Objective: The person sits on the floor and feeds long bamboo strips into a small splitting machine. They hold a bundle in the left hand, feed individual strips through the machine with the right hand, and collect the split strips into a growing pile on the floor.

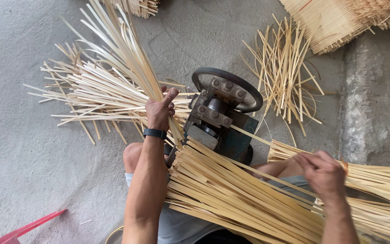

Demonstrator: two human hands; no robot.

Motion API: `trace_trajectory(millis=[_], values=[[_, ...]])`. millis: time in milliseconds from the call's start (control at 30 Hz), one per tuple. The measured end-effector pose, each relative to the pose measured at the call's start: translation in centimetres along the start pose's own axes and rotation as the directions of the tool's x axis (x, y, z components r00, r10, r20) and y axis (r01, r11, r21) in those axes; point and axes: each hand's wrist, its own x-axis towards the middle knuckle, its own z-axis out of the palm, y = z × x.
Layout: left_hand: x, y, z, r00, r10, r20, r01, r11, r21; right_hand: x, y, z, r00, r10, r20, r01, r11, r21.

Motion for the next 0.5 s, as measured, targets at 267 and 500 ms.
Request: trace_trajectory(millis=[267, 500], values=[[-0.4, 0.3, 0.4, 0.998, -0.051, 0.041, 0.045, 0.992, 0.119, 1.8, -4.3, 2.2, 0.993, -0.029, 0.112, 0.021, 0.997, 0.067], [-0.3, 0.0, 0.9, 0.992, -0.071, 0.108, 0.058, 0.991, 0.119, 0.6, -2.9, 4.5, 0.869, 0.178, 0.461, -0.233, 0.970, 0.064]])
